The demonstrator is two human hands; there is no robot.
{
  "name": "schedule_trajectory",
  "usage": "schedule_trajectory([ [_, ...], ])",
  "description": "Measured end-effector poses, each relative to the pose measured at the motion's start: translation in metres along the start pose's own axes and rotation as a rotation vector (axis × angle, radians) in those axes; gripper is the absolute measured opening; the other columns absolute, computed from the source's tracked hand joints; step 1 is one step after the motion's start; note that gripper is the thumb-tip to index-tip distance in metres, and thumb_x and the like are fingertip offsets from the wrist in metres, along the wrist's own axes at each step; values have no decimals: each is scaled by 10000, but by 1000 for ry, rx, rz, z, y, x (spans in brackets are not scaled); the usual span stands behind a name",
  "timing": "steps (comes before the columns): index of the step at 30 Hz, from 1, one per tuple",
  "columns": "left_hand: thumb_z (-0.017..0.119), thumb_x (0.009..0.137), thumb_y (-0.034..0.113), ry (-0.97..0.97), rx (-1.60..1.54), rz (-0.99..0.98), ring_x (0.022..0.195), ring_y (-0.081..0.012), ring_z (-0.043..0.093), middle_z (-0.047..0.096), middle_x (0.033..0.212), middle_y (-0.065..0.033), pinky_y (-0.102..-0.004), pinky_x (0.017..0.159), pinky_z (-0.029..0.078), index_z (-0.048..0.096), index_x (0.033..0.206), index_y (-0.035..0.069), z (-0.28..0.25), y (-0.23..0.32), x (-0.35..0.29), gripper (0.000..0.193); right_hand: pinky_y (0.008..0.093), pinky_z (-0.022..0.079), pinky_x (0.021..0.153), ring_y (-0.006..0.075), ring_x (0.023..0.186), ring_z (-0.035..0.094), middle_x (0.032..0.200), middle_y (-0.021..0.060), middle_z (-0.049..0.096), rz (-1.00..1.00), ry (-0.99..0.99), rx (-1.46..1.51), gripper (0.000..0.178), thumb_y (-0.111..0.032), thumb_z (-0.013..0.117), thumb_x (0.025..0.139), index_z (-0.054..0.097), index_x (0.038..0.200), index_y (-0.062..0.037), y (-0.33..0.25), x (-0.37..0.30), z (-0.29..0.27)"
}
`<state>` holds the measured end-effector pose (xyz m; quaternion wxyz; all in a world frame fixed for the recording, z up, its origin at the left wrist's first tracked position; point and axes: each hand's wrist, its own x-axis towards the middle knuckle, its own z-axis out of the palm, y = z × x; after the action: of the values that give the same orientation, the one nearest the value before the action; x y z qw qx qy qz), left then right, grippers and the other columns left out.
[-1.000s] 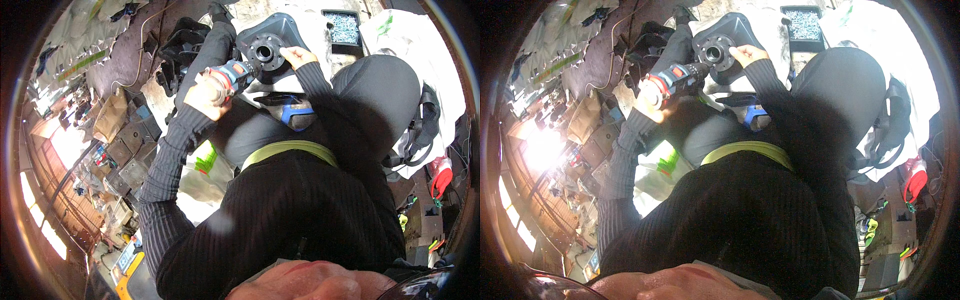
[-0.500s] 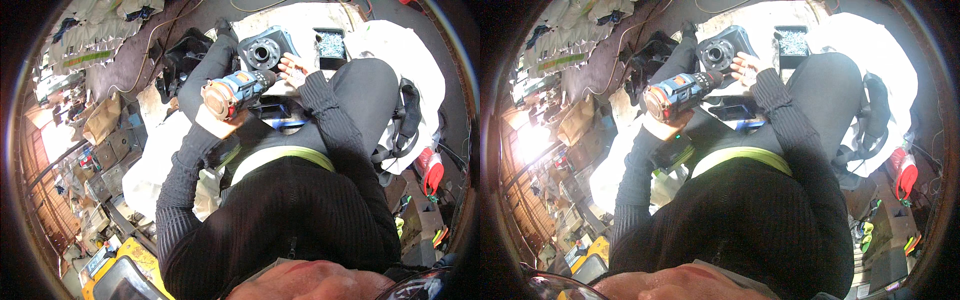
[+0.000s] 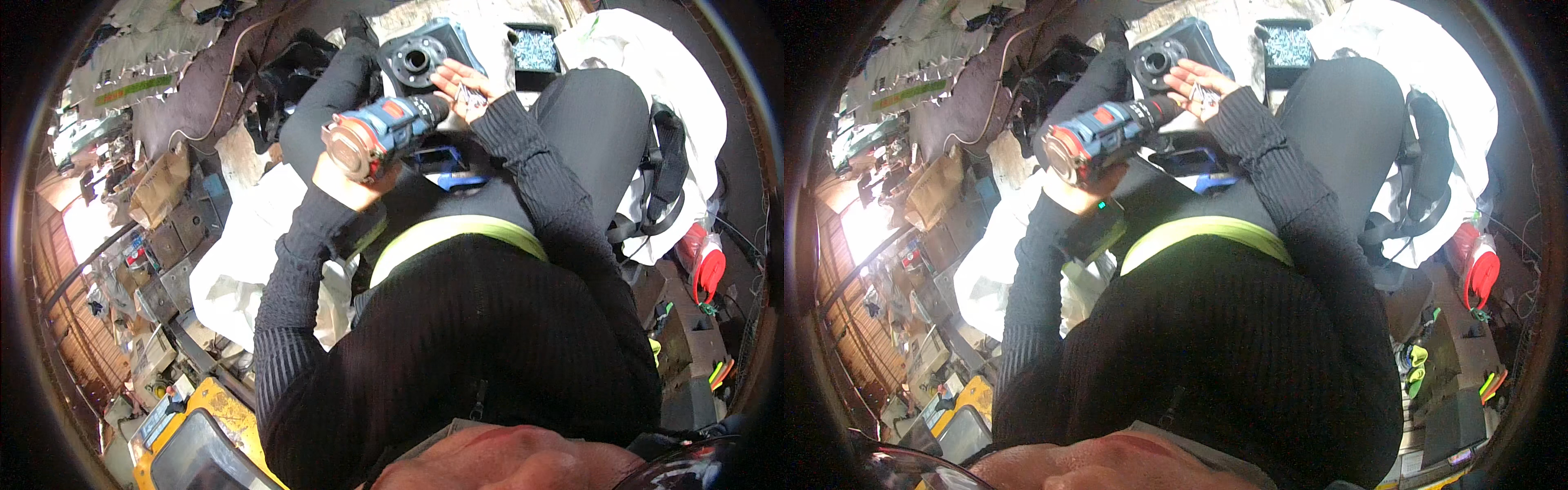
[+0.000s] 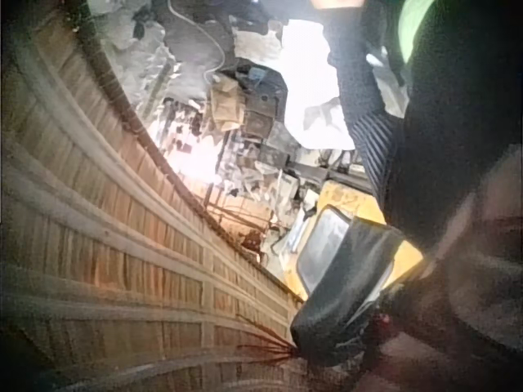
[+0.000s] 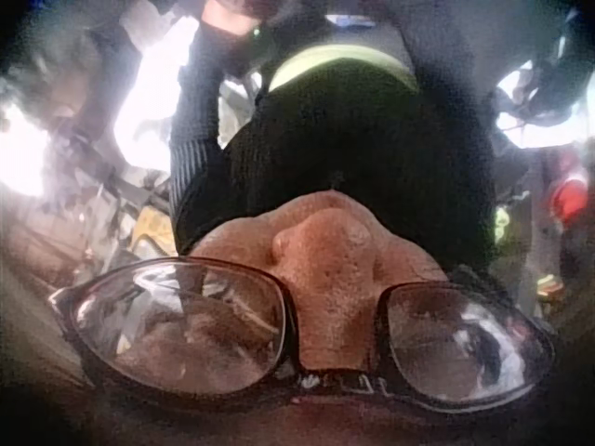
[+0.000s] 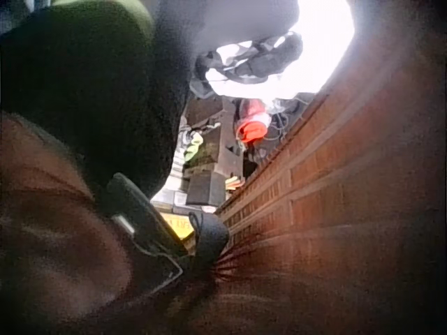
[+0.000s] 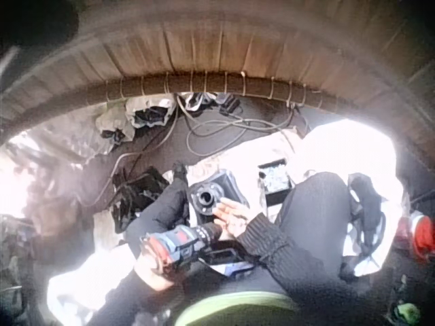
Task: The person sits on the floor and uses a cordless impact driver to fasten screws into a mechanical housing. They repeatedly pick up screws, align them, and drive them into place, occasionally repositioning the part.
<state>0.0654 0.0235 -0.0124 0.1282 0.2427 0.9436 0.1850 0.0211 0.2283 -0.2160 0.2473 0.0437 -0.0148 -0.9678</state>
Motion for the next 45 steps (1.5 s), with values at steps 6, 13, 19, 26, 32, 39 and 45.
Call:
schedule_trajectory([
  [6,717,626,160,19,124,38,912,-278,580,594,977,-126,-362,824,451,567,1024,50,-1,-22,2,439,389,433,913,254,1020,530,1133,153,519,106,73,-48,378,-20,496,832,416,1199,19,7,-5,24],
  [13,686,649,146,98,301,143,963,-288,549,571,1026,-121,-371,868,420,545,1068,72,-20,-5,10,448,363,485,840,247,985,569,1078,142,565,215,93,-94,331,-18,487,834,455,1163,-7,5,-1,17],
  [19,721,625,197,-35,80,-46,904,-273,589,590,989,-136,-357,794,473,543,1053,50,-13,-27,-5,487,385,480,836,254,1036,535,1183,160,489,251,105,-105,417,-23,436,832,375,1245,-15,10,-2,27],
  [26,699,651,259,-156,-2,-154,923,-266,585,595,995,-126,-357,827,461,549,1057,73,-16,-17,-5,471,412,477,852,245,924,554,1243,229,404,321,-12,-14,580,-120,456,778,256,1303,26,3,-7,36],
  [32,717,638,268,-195,61,-166,904,-246,596,602,980,-115,-344,813,470,551,1058,77,-23,-13,-14,490,391,482,838,296,998,535,1246,229,408,336,17,-115,593,-109,473,761,270,1306,7,2,-9,37],
  [39,741,622,241,-90,-423,-518,855,-223,613,612,953,-109,-325,764,488,563,1028,45,-32,-28,-36,485,297,505,792,175,907,586,1039,120,573,295,256,-425,298,-80,543,830,500,1114,0,9,-17,52],
  [45,748,624,237,-99,-195,-243,853,-216,613,616,949,-107,-323,765,488,579,1011,40,-34,-26,-32,466,274,523,746,155,843,595,957,95,590,277,309,-525,230,-91,545,839,530,1051,-1,7,-17,53],
])
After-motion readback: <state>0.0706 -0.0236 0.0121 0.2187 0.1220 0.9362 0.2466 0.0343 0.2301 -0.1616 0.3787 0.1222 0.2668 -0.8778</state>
